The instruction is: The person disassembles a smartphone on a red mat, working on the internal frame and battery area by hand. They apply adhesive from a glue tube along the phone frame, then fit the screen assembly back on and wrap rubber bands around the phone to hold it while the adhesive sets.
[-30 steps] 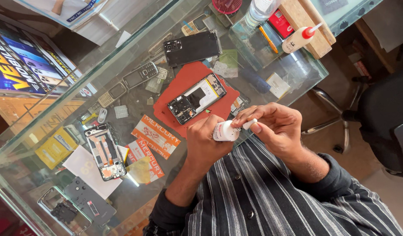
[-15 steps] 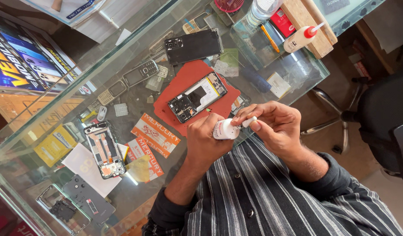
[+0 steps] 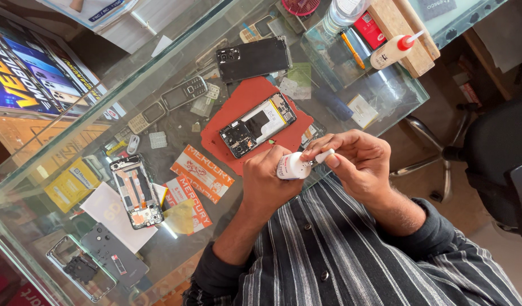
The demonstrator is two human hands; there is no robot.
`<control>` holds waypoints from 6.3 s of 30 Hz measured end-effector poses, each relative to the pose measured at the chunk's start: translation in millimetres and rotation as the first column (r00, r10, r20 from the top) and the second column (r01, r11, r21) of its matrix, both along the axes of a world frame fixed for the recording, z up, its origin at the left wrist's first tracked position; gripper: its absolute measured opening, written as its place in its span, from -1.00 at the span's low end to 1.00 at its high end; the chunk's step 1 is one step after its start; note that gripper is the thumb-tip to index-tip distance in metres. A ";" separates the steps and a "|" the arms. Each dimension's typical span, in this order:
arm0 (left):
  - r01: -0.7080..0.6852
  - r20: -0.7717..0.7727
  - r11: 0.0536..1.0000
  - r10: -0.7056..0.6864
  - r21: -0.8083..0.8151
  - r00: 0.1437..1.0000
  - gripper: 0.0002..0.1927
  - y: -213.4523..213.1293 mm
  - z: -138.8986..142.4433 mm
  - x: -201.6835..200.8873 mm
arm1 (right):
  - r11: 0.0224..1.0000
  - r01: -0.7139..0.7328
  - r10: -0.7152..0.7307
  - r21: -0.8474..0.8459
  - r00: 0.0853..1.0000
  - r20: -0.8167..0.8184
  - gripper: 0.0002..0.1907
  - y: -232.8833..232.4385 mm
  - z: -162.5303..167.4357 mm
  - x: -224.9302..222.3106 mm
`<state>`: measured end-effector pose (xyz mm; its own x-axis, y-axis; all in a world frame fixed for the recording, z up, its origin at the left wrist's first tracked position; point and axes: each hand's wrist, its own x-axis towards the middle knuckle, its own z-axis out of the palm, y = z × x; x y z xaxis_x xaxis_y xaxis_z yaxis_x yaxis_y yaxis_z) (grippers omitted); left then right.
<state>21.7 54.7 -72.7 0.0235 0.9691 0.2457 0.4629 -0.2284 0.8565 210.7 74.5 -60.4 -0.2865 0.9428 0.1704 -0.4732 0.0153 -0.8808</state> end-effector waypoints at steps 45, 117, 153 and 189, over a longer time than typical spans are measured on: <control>-0.064 -0.149 0.998 0.063 0.001 0.987 -0.74 -8.8 -6.2 -5.8 | 0.970 -0.151 0.026 0.192 0.845 0.533 -0.82 9.3 29.0 0.8; -0.322 -0.230 0.944 0.328 0.064 0.916 0.03 -14.4 -80.0 -75.5 | 0.641 -0.597 -0.428 0.483 0.244 0.870 0.06 225.1 -83.3 -35.8; -0.229 -0.141 0.973 0.233 0.042 0.962 0.01 -15.7 -64.7 -78.8 | 0.199 -0.844 -0.394 0.498 0.397 0.829 -0.28 132.8 -65.8 -43.2; 0.087 -0.519 0.972 0.040 0.218 0.854 -0.56 28.4 -49.1 -85.4 | 0.278 -0.796 -0.020 0.537 0.555 0.832 -0.48 162.8 -47.2 -38.8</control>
